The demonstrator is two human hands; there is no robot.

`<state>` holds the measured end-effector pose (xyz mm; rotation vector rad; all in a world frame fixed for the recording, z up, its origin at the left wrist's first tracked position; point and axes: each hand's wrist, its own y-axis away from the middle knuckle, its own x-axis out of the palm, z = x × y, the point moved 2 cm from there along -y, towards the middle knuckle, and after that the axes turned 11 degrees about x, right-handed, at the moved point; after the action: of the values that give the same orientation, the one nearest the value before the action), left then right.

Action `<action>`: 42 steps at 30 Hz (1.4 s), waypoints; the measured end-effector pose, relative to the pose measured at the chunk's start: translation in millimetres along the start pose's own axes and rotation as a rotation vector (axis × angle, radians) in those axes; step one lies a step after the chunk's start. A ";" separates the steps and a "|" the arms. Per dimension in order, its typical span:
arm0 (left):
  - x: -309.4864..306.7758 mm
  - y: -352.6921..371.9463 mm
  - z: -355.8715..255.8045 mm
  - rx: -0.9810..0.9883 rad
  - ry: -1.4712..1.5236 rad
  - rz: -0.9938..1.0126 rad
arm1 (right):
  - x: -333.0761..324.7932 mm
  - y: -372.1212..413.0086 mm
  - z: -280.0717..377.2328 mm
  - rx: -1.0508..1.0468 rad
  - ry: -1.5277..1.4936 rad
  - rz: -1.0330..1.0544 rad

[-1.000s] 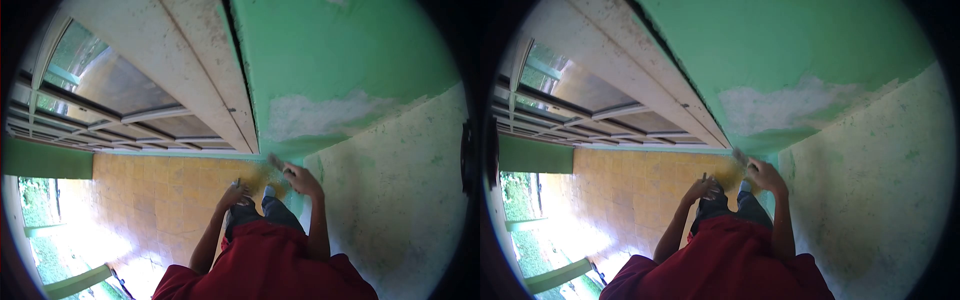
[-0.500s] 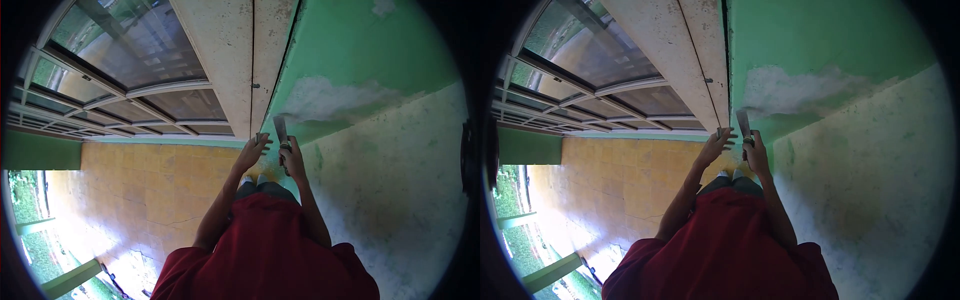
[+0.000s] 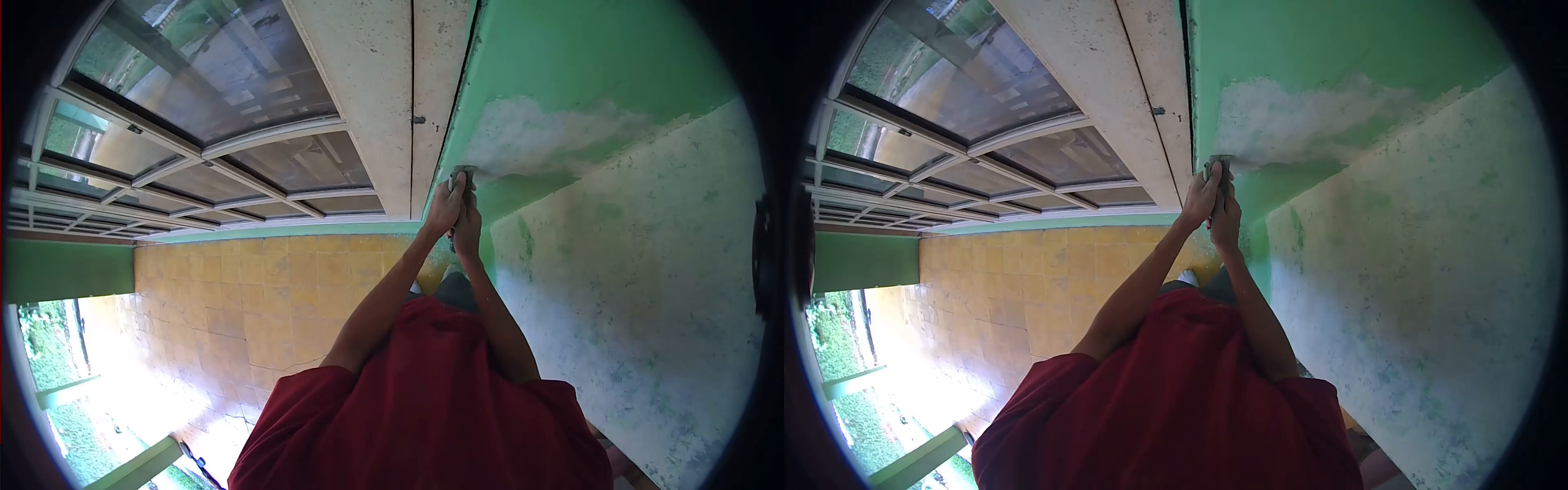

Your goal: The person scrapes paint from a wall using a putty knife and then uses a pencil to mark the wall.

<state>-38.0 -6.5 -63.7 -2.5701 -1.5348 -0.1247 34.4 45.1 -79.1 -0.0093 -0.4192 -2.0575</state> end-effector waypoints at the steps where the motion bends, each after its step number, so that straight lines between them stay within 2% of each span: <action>1: 1.1 0.4 6.2 0.001 -0.001 0.004 | -0.9 -1.8 -6.2 -0.002 -0.002 -0.003; 3: 1.2 -0.6 12.6 0.009 -0.043 -0.012 | 2.8 -6.3 -12.7 -0.030 0.103 -0.085; 6: -0.2 0.1 13.1 0.004 -0.090 0.000 | 1.7 -1.6 -12.3 0.004 -0.003 -0.024; 10: 6.3 -2.6 7.5 -0.029 -0.022 -0.031 | 0.8 -5.4 -5.9 -0.011 0.010 -0.055; 12: 7.6 -8.0 -2.3 0.043 -0.074 -0.019 | 2.0 -11.9 3.2 -0.274 0.142 -0.145; 16: 5.8 0.3 -3.5 -0.006 -0.055 -0.010 | 0.8 -11.1 -14.4 -0.193 0.107 -0.149; 19: 6.9 0.8 -4.0 -0.028 0.051 -0.055 | 2.2 -10.9 -14.5 -0.276 0.209 -0.199; 21: 6.3 0.3 -5.7 -0.045 0.090 -0.026 | 2.5 -2.1 -8.5 -0.103 0.138 -0.155; 26: 11.4 3.9 1.7 -0.072 0.080 -0.056 | -0.2 5.6 1.9 -0.058 0.211 -0.161; 31: 10.5 -0.7 -10.8 -0.038 0.077 -0.049 | 4.0 1.4 8.7 -0.090 0.215 -0.205; 33: 9.8 0.9 -5.1 -0.077 0.047 -0.083 | 5.6 -0.5 3.1 -0.239 0.199 -0.215; 40: 8.7 -5.4 -16.5 -0.033 0.028 -0.047 | 7.3 -5.0 7.0 -0.217 0.177 -0.207; 42: 10.2 0.3 -12.8 -0.096 0.012 -0.080 | 4.6 -0.1 6.8 -0.142 0.254 -0.203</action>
<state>-32.8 0.2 -49.6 -2.5749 -1.6670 -0.2283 30.8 43.3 -72.0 0.2150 -0.1204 -2.2492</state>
